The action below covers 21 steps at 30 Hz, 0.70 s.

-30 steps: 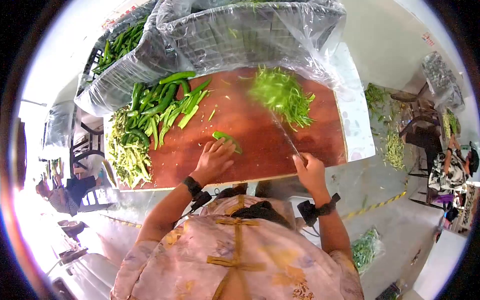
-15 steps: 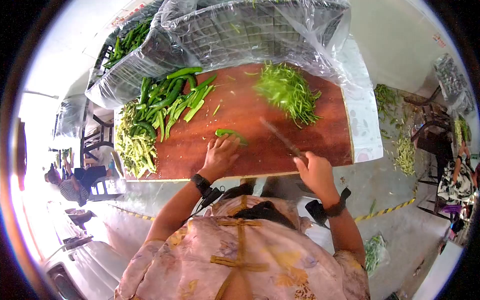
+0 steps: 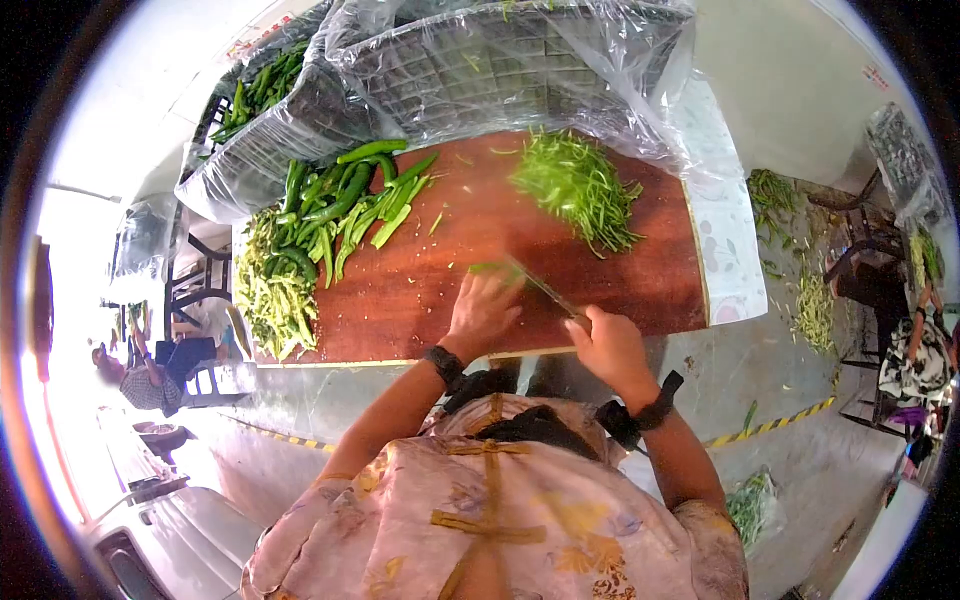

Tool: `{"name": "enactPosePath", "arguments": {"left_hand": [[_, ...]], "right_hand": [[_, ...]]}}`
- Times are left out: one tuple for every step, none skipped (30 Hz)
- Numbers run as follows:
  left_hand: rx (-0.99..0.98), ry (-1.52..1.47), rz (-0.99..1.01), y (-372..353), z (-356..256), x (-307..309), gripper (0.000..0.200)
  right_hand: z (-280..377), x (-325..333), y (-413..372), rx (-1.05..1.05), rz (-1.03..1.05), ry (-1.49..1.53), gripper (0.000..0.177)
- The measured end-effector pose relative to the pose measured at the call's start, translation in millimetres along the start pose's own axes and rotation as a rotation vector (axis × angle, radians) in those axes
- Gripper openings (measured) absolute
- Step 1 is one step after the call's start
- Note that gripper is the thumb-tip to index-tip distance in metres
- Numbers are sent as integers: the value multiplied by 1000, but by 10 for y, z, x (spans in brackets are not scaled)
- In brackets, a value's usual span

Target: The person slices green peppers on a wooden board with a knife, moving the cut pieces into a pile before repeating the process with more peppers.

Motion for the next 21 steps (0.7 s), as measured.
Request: {"name": "enactPosePath", "arguments": {"left_hand": [[10, -16, -12, 1, 8, 8, 45], [6, -17, -17, 3, 13, 12, 45], [3, -40, -13, 3, 29, 2, 47], [0, -65, -7, -2, 43, -11, 50], [-4, -71, -7, -8, 52, -18, 50], [-11, -79, -16, 0, 61, -15, 48], [-17, -86, -25, 9, 68, -13, 47], [-23, -93, -26, 10, 68, -17, 47], [-25, -100, -40, 12, 67, -4, 46], [-28, -107, -52, 14, 67, 4, 45], [-36, -115, -48, 15, 52, -8, 45], [-38, -112, -74, 17, 41, -2, 42], [-41, -109, -99, 18, 34, 5, 39], [-50, -115, -96, 18, 21, -8, 39], [-41, -106, -103, 16, 19, -13, 37], [-30, -96, -111, 17, 21, -15, 36], [-39, -101, -109, 13, 12, -22, 36], [-13, -90, -63, 16, 27, -60, 35], [14, -78, -18, 20, 46, -99, 33], [8, -82, -15, 21, 40, -104, 33], [8, -62, -10, 17, 39, -111, 31]], "right_hand": [[6, 5, 10, 7, -5, 0, 26], [10, 8, 28, 15, -12, 0, 30], [-16, 4, 65, 15, -17, -4, 30], [-81, 36, 103, -20, -70, -67, 30], [-122, 80, 117, -57, -121, -130, 31], [-110, 112, 130, -63, -125, -136, 31], [-98, 141, 145, -72, -114, -121, 30], [-88, 154, 144, -83, -102, -105, 30], [-83, 136, 138, -91, -107, -109, 30], [-51, 66, 137, -66, -86, -166, 30], [-10, 2, 122, -43, -62, -220, 29], [34, -17, 112, -55, -65, -222, 29], [104, -60, 122, -52, -35, -253, 29], [160, -104, 134, -50, -5, -284, 29], [177, -145, 143, -61, 15, -297, 28], [182, -172, 139, -70, 11, -299, 28], [203, -212, 133, -50, 18, -304, 28], [233, -243, 126, -31, 25, -308, 28], [288, -265, 113, -5, 20, -331, 24], [290, -281, 102, -13, 18, -332, 24], [311, -287, 85, 8, -7, -321, 24]]}}
Point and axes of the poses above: each hand's wrist, its own y-axis towards the middle knuckle, its own x-axis out of the back of the hand, z = x × y, the point moved 8 cm from there along y, towards the middle knuckle, and after that the axes turned 2 degrees about z, right-handed, at the moved point
